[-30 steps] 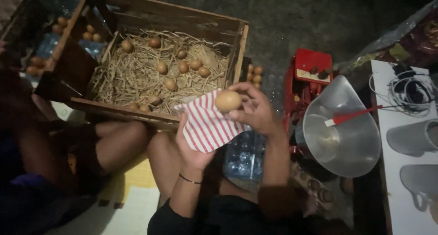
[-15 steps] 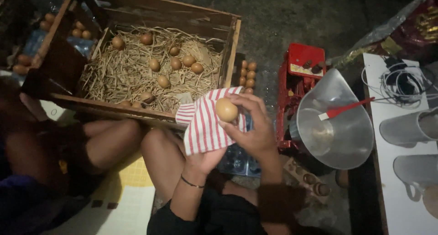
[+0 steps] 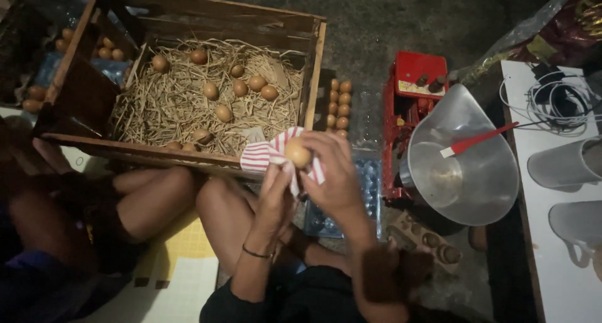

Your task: Applying a protective or decorative coating to eggs using a brush before placing them in a storage tray.

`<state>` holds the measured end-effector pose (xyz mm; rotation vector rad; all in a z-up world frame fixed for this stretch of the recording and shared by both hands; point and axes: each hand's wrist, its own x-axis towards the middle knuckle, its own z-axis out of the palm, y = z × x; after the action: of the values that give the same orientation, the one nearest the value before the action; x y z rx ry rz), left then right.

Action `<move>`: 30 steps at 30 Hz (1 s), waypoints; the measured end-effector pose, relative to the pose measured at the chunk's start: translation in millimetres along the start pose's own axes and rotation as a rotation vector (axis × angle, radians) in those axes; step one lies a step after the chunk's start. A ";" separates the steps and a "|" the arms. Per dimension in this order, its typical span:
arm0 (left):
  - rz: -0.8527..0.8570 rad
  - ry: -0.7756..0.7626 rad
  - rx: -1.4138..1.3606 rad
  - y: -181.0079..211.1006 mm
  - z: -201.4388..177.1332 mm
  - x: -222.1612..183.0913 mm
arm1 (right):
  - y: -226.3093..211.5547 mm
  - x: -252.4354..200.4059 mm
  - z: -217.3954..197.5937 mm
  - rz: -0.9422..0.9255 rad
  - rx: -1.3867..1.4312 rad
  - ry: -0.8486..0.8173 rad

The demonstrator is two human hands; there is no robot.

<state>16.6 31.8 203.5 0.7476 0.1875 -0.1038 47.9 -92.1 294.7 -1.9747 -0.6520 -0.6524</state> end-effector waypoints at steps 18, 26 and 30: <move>-0.104 0.094 -0.175 38.6 54.7 -22.8 | 32.2 -16.1 2.7 0.915 1.103 0.183; 0.059 0.101 -0.079 34.7 62.1 -17.8 | 6.2 -11.5 -21.4 0.567 0.560 0.054; 0.033 0.209 0.066 37.5 70.5 -25.2 | -16.3 0.2 -10.4 0.134 0.180 -0.143</move>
<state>7.3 11.6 284.1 0.8271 0.3725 -0.0003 35.3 -94.3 309.1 -1.8888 -0.6346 -0.3605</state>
